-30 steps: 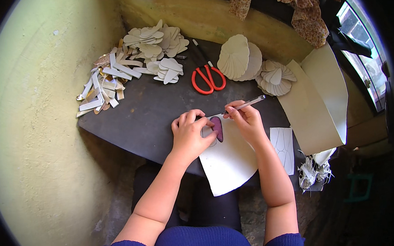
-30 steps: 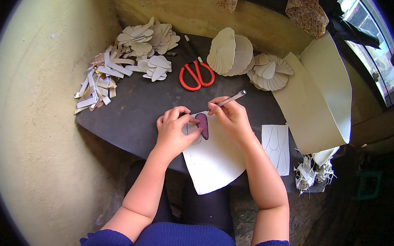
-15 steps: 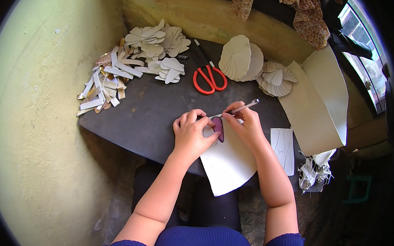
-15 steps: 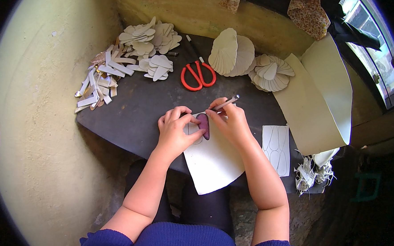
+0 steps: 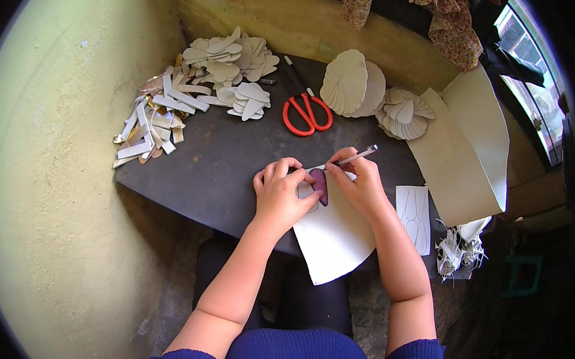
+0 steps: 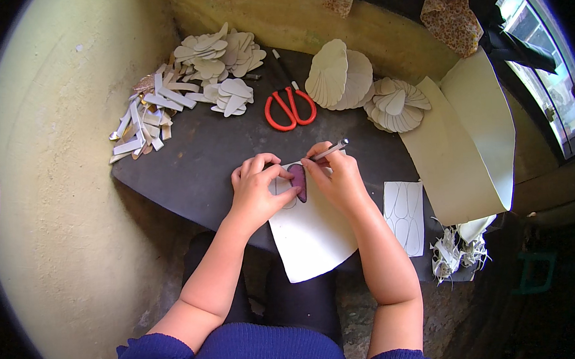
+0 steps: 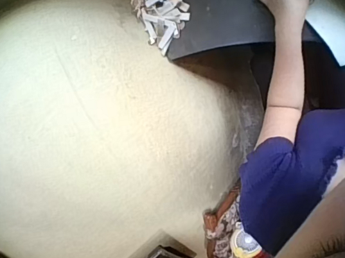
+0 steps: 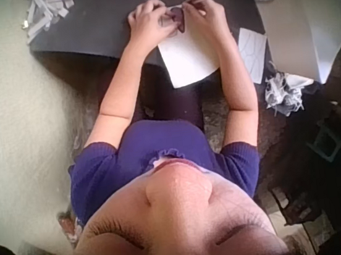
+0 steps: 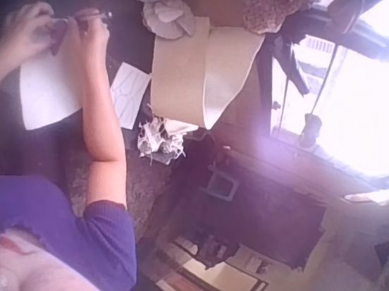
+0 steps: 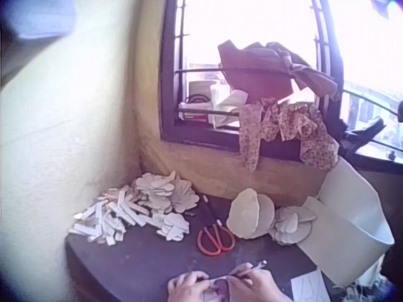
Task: The person places a small purple template onto a white sheet of paper and uses a pen to trace its outline. The person then repositions the template and traces additional shapes on the same sheet.
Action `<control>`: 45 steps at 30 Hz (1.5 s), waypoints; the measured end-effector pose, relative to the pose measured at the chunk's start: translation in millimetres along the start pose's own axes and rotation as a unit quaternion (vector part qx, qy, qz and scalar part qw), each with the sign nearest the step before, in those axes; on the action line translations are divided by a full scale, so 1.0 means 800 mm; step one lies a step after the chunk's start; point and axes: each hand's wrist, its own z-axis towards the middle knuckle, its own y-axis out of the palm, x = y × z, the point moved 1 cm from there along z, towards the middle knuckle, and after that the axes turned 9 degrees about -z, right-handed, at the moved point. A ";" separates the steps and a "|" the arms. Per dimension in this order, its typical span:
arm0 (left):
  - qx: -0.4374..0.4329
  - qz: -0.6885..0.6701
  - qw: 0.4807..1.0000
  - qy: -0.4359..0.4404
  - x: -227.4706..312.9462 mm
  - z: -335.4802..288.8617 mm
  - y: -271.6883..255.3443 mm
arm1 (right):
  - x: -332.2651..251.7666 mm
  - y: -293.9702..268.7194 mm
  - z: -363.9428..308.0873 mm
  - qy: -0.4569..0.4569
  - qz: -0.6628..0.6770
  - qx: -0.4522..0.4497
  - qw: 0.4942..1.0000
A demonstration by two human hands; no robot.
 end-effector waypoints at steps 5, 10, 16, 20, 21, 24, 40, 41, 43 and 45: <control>0.001 -0.001 1.000 0.002 -0.001 0.000 0.000 | 0.002 -0.001 -0.001 0.008 0.002 0.007 1.000; -0.001 0.002 1.000 -0.002 0.000 0.000 0.000 | 0.007 0.004 0.000 -0.011 0.008 0.005 1.000; 0.000 0.002 1.000 -0.003 0.000 0.000 -0.001 | 0.001 0.001 -0.004 0.016 0.028 -0.014 0.999; -0.003 0.001 1.000 -0.003 0.002 0.000 -0.001 | 0.005 0.002 -0.004 -0.014 0.019 -0.012 1.000; -0.003 0.001 1.000 -0.004 0.002 0.001 -0.001 | 0.006 0.003 -0.004 -0.016 0.018 -0.012 1.000; -0.003 0.003 1.000 -0.006 0.002 0.000 -0.002 | 0.006 0.003 -0.002 -0.013 0.016 -0.018 1.000; 0.001 0.010 1.000 -0.005 0.001 0.000 0.000 | 0.003 0.001 -0.006 0.013 0.034 -0.025 0.999; 0.001 0.009 1.000 -0.005 0.001 0.000 -0.001 | 0.003 0.000 -0.007 0.025 0.034 -0.033 0.999; 0.002 0.008 1.000 -0.006 0.001 0.000 -0.001 | 0.002 0.001 -0.007 0.031 0.045 -0.030 0.998; 0.000 0.006 1.000 -0.007 0.002 0.001 0.000 | 0.004 0.001 -0.007 0.021 0.049 -0.017 0.998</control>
